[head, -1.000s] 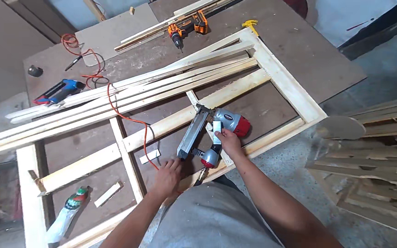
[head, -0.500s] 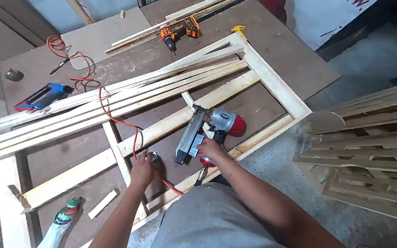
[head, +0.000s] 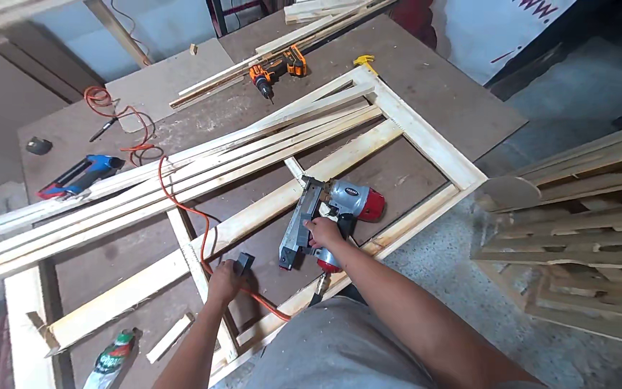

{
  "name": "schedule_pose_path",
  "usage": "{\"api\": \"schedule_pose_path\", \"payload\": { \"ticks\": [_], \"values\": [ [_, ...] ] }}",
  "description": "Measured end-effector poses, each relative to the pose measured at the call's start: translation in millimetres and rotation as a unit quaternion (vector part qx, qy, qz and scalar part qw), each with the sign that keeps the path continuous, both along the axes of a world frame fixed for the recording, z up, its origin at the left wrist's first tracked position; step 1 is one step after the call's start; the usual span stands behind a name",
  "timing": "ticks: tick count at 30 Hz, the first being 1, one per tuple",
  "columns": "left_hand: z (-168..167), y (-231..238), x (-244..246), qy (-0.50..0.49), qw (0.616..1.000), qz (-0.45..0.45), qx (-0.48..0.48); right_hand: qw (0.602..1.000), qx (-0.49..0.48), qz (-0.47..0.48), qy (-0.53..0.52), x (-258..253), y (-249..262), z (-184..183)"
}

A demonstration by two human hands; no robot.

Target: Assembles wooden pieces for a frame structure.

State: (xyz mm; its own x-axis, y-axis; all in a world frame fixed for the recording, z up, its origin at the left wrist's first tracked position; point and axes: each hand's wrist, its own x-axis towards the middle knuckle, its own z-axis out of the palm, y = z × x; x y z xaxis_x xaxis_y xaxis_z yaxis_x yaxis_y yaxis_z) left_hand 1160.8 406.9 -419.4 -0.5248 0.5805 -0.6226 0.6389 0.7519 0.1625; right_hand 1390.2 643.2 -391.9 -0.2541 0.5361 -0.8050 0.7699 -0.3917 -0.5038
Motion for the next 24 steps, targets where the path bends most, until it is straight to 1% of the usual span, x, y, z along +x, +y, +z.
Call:
{"api": "schedule_pose_path", "payload": {
  "ticks": [2, 4, 5, 6, 7, 8, 10, 11, 14, 15, 17, 19, 22, 24],
  "values": [
    [2, -8, -2, -0.038, 0.996, 0.045, 0.064, 1.000, 0.024, -0.015, -0.012, -2, 8, -4],
    [4, -13, 2, -0.075, 0.973, 0.127, 0.178, 0.998, 0.030, -0.046, -0.033, -8, 16, -3],
    [9, -13, 7, -0.102, 0.950, 0.178, 0.237, 0.997, 0.029, -0.053, -0.042, -12, 17, -2],
    [16, -9, 13, -0.143, 0.918, 0.229, 0.292, 0.998, 0.026, -0.047, -0.042, -13, 17, -2],
    [25, -4, 21, -0.194, 0.881, 0.268, 0.339, 0.999, 0.021, -0.027, -0.029, -12, 17, -5],
    [35, 0, 27, -0.246, 0.848, 0.289, 0.371, 1.000, 0.014, 0.001, -0.001, -9, 15, -11],
    [53, 8, 42, -0.357, 0.793, 0.301, 0.391, 0.998, 0.003, 0.040, 0.041, -4, 12, -18],
    [59, 9, 51, -0.405, 0.770, 0.304, 0.389, 0.998, 0.006, 0.044, 0.039, -4, 10, -17],
    [69, 8, 87, -0.502, 0.714, 0.307, 0.380, 1.000, 0.002, -0.012, 0.008, -11, 9, -5],
    [72, 10, 98, -0.520, 0.703, 0.314, 0.369, 0.999, -0.015, -0.029, 0.005, -12, 11, -2],
    [80, 17, 121, -0.527, 0.706, 0.345, 0.325, 0.996, -0.074, -0.044, 0.027, -5, 10, 4],
    [84, 26, 141, -0.517, 0.711, 0.382, 0.286, 0.990, -0.117, -0.018, 0.082, 14, -3, 12],
    [82, 44, 164, -0.505, 0.712, 0.408, 0.267, 0.967, -0.147, 0.046, 0.202, 48, -26, 25],
    [80, 58, 173, -0.486, 0.715, 0.421, 0.274, 0.961, -0.142, 0.033, 0.233, 60, -31, 27]
  ]
}}
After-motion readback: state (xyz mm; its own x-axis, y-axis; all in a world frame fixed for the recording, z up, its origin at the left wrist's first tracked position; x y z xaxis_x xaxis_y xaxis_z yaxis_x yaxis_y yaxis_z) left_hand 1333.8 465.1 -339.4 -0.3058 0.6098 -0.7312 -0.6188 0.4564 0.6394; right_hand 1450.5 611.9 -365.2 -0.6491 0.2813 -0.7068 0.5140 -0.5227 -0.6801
